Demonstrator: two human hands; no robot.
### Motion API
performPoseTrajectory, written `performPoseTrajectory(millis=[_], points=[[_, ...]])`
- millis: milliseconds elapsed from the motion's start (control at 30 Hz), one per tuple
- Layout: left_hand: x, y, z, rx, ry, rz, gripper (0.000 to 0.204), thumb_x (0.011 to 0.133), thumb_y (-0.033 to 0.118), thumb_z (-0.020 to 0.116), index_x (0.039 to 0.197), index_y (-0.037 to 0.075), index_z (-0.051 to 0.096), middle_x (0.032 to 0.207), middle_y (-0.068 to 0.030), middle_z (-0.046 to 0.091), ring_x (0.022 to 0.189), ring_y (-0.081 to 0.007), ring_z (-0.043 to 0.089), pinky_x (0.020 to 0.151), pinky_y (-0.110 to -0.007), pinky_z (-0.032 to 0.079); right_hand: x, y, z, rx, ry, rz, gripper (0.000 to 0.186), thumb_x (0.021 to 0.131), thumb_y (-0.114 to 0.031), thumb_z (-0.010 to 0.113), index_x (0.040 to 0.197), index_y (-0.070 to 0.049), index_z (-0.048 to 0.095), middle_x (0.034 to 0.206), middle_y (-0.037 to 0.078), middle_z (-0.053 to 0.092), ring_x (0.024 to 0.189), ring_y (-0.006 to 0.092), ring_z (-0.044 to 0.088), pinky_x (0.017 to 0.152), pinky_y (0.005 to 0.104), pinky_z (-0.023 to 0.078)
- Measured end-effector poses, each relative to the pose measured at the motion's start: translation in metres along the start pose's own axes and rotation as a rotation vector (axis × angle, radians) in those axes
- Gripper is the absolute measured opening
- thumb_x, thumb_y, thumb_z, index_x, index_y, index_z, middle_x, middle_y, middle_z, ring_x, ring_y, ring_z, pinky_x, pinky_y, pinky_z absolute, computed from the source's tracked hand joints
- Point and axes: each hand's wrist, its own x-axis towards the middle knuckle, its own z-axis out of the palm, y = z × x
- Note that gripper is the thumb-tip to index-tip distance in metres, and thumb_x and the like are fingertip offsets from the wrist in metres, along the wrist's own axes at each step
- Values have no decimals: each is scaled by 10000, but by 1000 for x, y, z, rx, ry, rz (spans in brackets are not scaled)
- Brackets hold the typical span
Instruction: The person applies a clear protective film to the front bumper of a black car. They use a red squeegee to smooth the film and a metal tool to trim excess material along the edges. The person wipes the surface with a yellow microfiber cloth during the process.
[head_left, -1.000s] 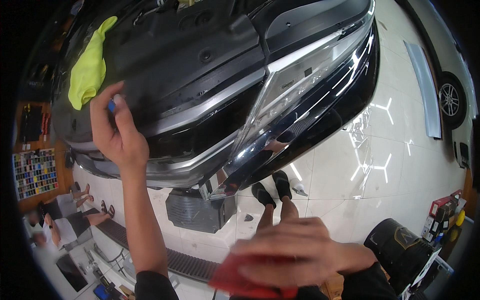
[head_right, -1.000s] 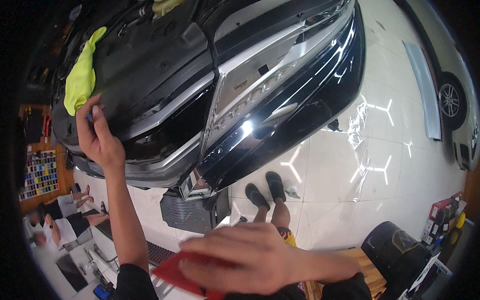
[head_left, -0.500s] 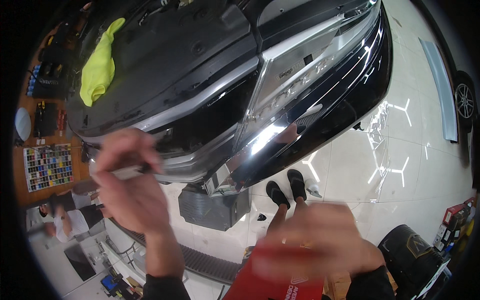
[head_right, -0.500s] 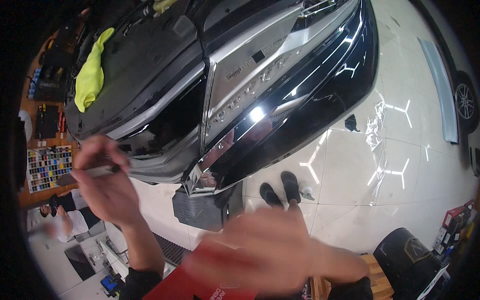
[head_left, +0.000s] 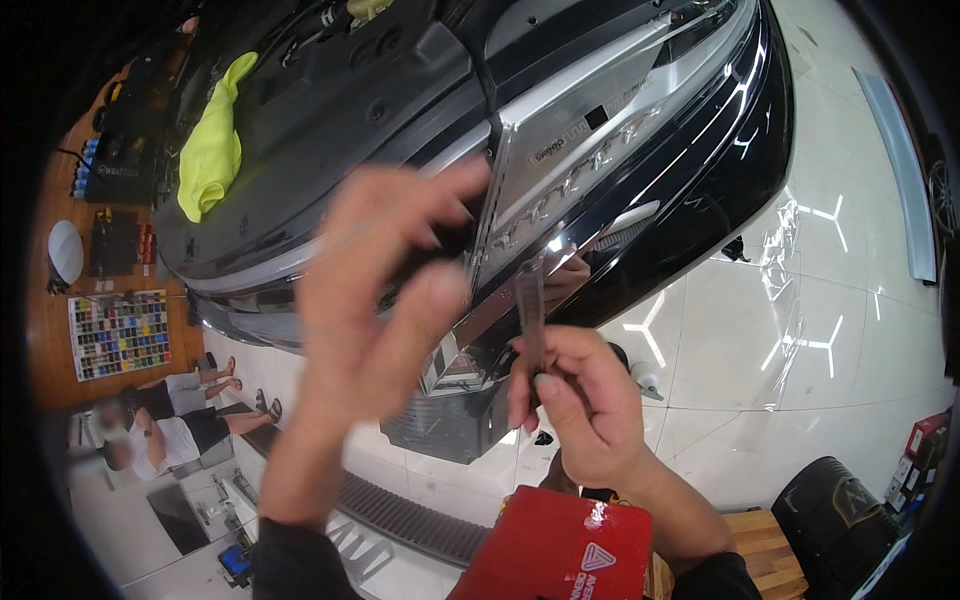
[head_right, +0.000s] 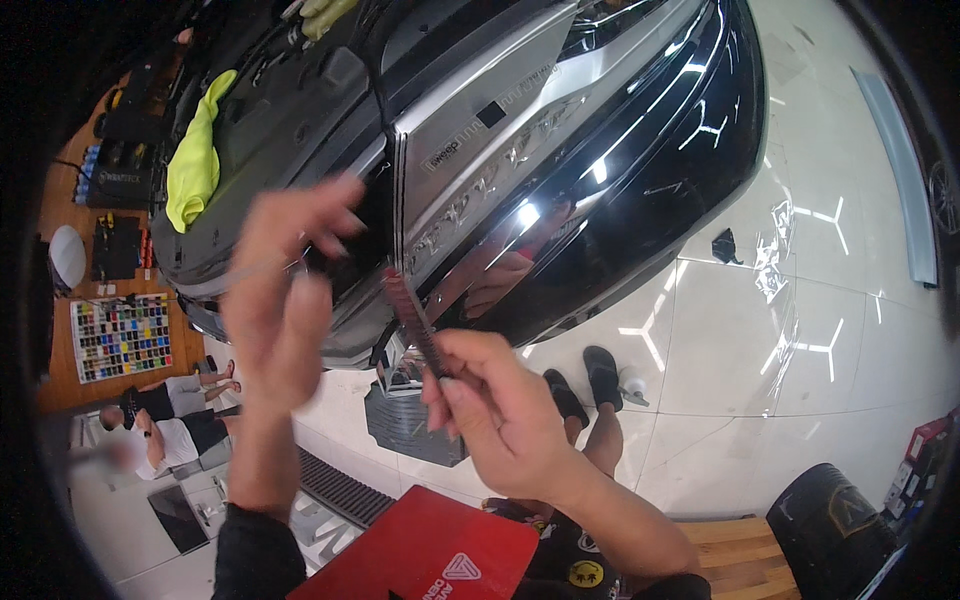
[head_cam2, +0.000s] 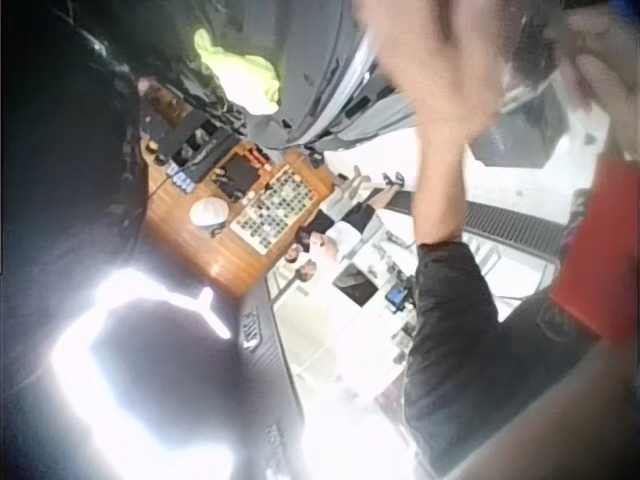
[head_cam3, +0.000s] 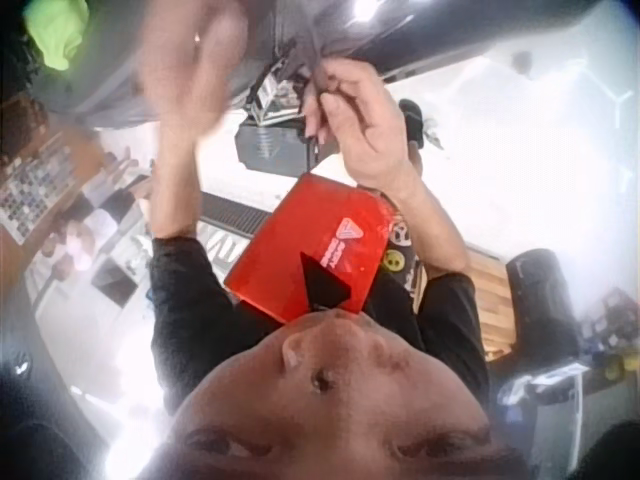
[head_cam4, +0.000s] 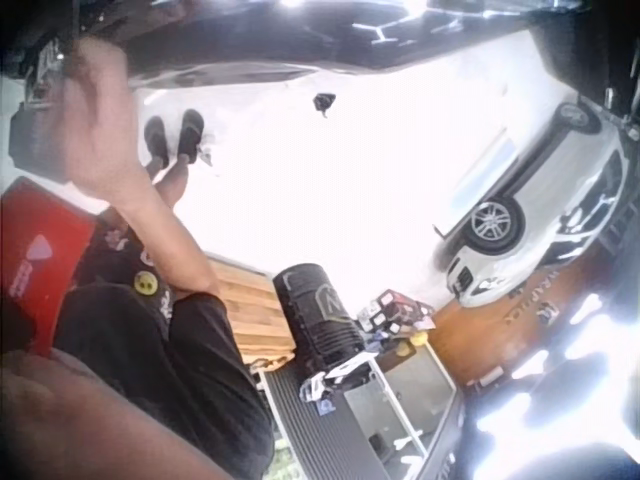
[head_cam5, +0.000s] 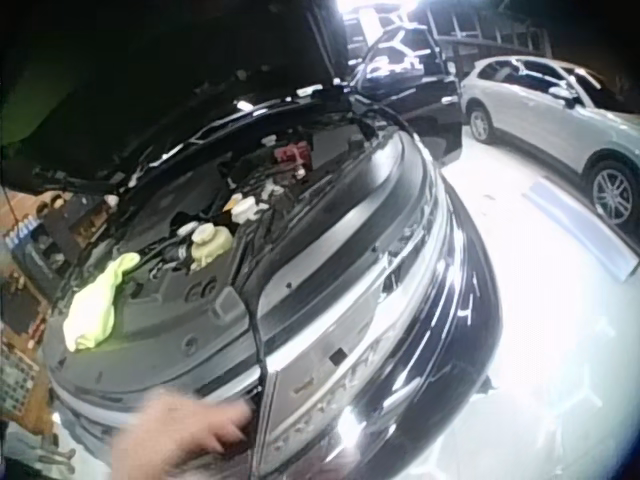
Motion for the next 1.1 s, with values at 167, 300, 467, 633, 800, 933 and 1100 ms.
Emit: performPoseTrajectory(millis=[167, 300, 467, 633, 800, 933, 1100], points=[[80, -17, -26, 314, -244, 397, 343, 879, -56, 692, 1208, 41, 677, 1029, -86, 633, 862, -183, 605, 739, -290, 459, -1, 5, 5, -24, 140, -22, 370, 1050, 48, 465, 1418, 42, 430, 1066, 114, 630, 837, 113, 642, 721, 247, 541], [110, 16, -37, 453, -499, 265, 207, 874, 16, 731, 1070, 21, 664, 1002, -97, 644, 827, -197, 625, 726, -307, 496, 3, 15, 14, -222, 277, -98, 312, 1031, 52, 525, 1343, 54, 511, 976, 113, 686, 768, 107, 689, 683, 233, 569], [117, 20, -43, 463, -577, 291, 164, 874, 37, 731, 1024, 16, 667, 952, -99, 654, 807, -203, 638, 712, -313, 508, 21, 14, 9, -441, 382, -168, 169, 1059, -24, 554, 1191, 83, 550, 863, 116, 699, 712, 123, 697, 623, 238, 573], [122, 21, -42, 456, -610, 315, 129, 873, 57, 732, 977, 11, 670, 902, -101, 663, 787, -209, 652, 698, -318, 519, 34, 18, 12, -552, 371, -267, 157, 993, 45, 638, 1134, 72, 574, 930, 146, 749, 798, 148, 749, 673, 235, 590], [126, 27, -48, 462, -641, 323, 109, 873, 78, 733, 931, 6, 674, 851, -103, 673, 767, -214, 665, 684, -324, 531, 44, 10, 27, -515, 380, -231, 164, 952, 84, 669, 1088, 64, 580, 909, 136, 755, 788, 146, 752, 668, 223, 582], [130, 31, -49, 465, -670, 314, 110, 872, 94, 733, 894, 3, 676, 811, -104, 681, 751, -219, 676, 673, -329, 540, 54, 11, 27, -536, 389, -244, 179, 934, 93, 692, 1072, 58, 583, 875, 122, 750, 772, 131, 748, 663, 216, 579], [146, 40, -51, 374, -808, 73, 88, 872, 84, 704, 877, -2, 688, 755, -90, 680, 710, -202, 670, 652, -322, 537, 49, 11, 25, -626, 405, -229, 181, 924, 94, 701, 1063, 58, 590, 863, 114, 750, 770, 112, 742, 656, 202, 568]])
